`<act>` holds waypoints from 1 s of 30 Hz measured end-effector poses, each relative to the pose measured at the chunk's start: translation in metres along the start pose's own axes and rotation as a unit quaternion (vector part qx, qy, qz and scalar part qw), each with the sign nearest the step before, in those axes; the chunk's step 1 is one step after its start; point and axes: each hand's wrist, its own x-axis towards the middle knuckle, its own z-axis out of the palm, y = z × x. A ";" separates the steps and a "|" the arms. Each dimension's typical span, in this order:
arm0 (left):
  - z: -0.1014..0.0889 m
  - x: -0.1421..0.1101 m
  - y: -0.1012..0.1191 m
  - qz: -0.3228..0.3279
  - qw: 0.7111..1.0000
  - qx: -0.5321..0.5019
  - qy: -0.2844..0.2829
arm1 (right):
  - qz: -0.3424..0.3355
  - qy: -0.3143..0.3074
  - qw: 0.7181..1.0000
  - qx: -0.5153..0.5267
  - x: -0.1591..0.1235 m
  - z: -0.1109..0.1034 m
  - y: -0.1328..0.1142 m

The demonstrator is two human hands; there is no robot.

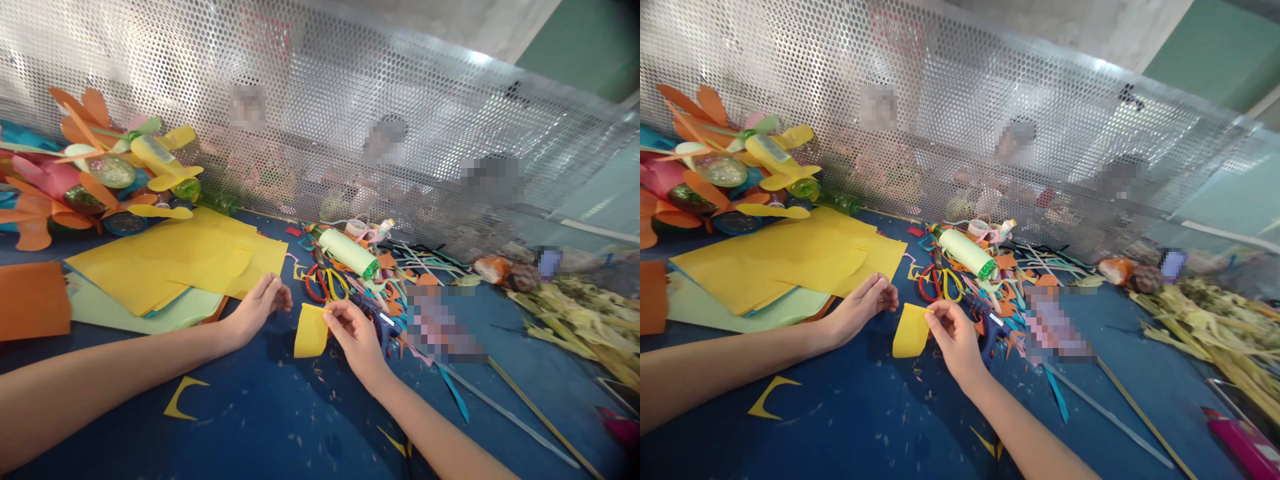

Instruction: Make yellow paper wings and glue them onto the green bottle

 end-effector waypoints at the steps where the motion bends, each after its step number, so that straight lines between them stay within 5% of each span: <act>1: 0.000 0.000 0.000 -0.005 1.000 -0.001 0.001 | 0.000 0.000 1.000 -0.001 0.000 0.000 0.000; 6: -0.002 -0.002 0.005 -0.037 0.996 0.053 -0.056 | -0.001 0.001 1.000 -0.010 -0.001 0.000 0.000; 15: -0.003 -0.003 0.004 0.008 0.983 0.127 -0.131 | -0.001 -0.014 1.000 0.001 -0.001 0.000 0.001; 25: 0.000 -0.003 0.009 -0.026 0.990 0.111 -0.079 | -0.003 -0.053 0.995 -0.083 -0.001 -0.002 0.005; 30: -0.001 -0.002 0.008 -0.029 0.989 0.110 -0.098 | -0.007 -0.072 0.987 -0.145 -0.004 -0.001 0.002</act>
